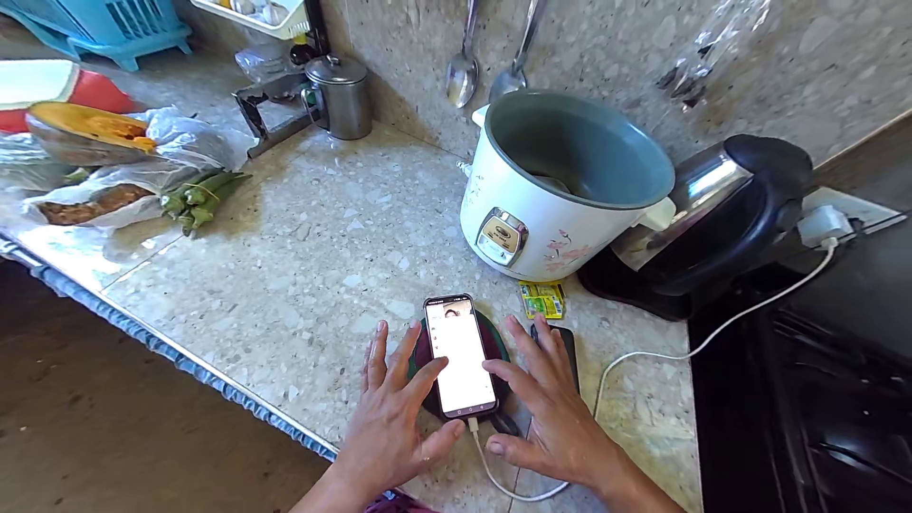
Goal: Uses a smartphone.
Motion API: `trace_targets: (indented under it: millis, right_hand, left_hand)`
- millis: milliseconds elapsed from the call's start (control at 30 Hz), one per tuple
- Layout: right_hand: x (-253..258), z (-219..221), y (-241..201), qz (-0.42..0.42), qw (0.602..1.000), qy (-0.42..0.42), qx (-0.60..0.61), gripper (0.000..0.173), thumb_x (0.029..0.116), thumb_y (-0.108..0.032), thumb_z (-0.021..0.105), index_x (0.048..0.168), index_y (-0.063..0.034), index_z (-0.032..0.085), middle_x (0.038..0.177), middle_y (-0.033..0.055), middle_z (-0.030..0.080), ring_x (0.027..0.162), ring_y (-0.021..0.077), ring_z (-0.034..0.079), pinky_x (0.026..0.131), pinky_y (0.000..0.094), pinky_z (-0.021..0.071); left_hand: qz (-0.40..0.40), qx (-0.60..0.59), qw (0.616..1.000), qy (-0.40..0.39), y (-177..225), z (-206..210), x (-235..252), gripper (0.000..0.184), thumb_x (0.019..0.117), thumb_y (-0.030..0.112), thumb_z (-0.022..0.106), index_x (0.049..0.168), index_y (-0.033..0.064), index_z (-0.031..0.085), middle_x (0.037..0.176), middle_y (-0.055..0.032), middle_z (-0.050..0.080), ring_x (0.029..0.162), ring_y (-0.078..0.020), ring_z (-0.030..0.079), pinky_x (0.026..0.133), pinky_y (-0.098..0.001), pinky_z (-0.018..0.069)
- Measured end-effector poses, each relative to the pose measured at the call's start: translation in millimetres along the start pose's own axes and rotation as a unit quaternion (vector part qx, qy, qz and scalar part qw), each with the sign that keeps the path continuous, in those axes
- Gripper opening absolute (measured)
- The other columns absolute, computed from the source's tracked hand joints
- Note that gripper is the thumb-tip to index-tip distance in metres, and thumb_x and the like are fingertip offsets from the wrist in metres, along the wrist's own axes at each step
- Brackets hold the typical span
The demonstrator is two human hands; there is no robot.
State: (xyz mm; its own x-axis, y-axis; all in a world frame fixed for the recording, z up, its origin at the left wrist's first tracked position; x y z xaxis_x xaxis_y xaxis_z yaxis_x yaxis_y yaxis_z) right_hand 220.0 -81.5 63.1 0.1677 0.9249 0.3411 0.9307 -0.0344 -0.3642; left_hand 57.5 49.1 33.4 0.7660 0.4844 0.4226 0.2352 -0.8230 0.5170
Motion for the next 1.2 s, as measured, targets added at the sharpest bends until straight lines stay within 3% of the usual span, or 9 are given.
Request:
trace_targets:
  millis: [300,433,567,700,1067,1200]
  right_hand:
    - [-1,-3,3,0.005,1.0,0.005,0.01,0.083,0.0849,-0.09,0.033,0.134,-0.0307,0.063,0.167,0.0178,0.029,0.155,0.0505,0.012,0.118,0.077,0.0123]
    - [-3,-3,4,0.01,1.0,0.0,0.018,0.084,0.0848,-0.091,0.033,0.135,-0.0305,0.062,0.168,0.0176,0.028,0.155,0.0502,0.011,0.118,0.0768,0.0113]
    - [-5,-3,1,-0.007,0.999,-0.006,0.044,0.077,0.0862,-0.088,0.037,0.13,-0.0311,0.064,0.168,0.0159,0.029,0.156,0.0489,0.01,0.119,0.0755,0.0113]
    - [-6,5,-12,-0.035,0.998,-0.036,0.046,0.077,0.0853,-0.09,0.035,0.126,-0.0322,0.065,0.169,0.0131,0.028,0.157,0.0464,0.009,0.122,0.072,0.0095]
    - [-7,6,-12,-0.027,0.997,-0.055,0.042,0.076,0.0835,-0.091,0.037,0.122,-0.0318,0.066,0.169,0.0127,0.026,0.157,0.0469,0.008,0.122,0.072,0.0078]
    - [-8,10,-13,-0.029,0.997,-0.056,0.041,0.078,0.0827,-0.091,0.038,0.128,-0.0325,0.063,0.17,0.0115,0.024,0.157,0.0453,0.006,0.122,0.0712,0.0067]
  left_hand:
    - [0.005,0.053,0.998,-0.026,2,5,3,0.073,0.0883,0.081,0.04,0.136,0.0312,0.064,0.166,-0.0137,0.031,0.152,-0.0523,0.016,0.12,-0.0705,0.0131]
    - [0.002,0.0,1.0,0.008,1,-1,1,0.075,0.0887,0.08,0.044,0.139,0.0261,0.061,0.165,-0.0152,0.032,0.154,-0.0494,0.014,0.122,-0.0672,0.0129]
    - [0.027,-0.09,0.993,0.065,-2,-14,-5,0.058,0.0927,0.072,0.048,0.122,0.0257,0.065,0.165,-0.0108,0.034,0.156,-0.0407,0.012,0.125,-0.0593,0.0149]
    - [0.068,-0.123,0.986,0.084,0,-19,-10,0.045,0.0956,0.065,0.049,0.106,0.0266,0.071,0.161,-0.0053,0.041,0.156,-0.0378,0.014,0.126,-0.059,0.011]
    - [0.08,-0.118,0.988,0.051,3,-14,-7,0.042,0.0971,0.06,0.048,0.1,0.0271,0.074,0.161,-0.0054,0.043,0.156,-0.0382,0.015,0.126,-0.0605,0.0081]
    - [0.076,-0.116,0.989,0.045,2,-13,-6,0.044,0.0966,0.062,0.048,0.101,0.0268,0.074,0.161,-0.0052,0.043,0.156,-0.0387,0.015,0.126,-0.0602,0.0082]
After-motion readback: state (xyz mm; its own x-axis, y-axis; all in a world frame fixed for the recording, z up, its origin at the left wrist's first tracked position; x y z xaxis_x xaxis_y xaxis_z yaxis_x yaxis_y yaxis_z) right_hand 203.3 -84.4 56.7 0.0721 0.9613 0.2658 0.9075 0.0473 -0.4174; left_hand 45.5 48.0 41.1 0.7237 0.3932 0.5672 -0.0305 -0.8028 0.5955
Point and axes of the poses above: each hand's wrist, its own x-axis towards the middle knuckle, its own z-axis out of the palm, y = z × x, the point moved 7 cm from there along x, towards the middle knuckle
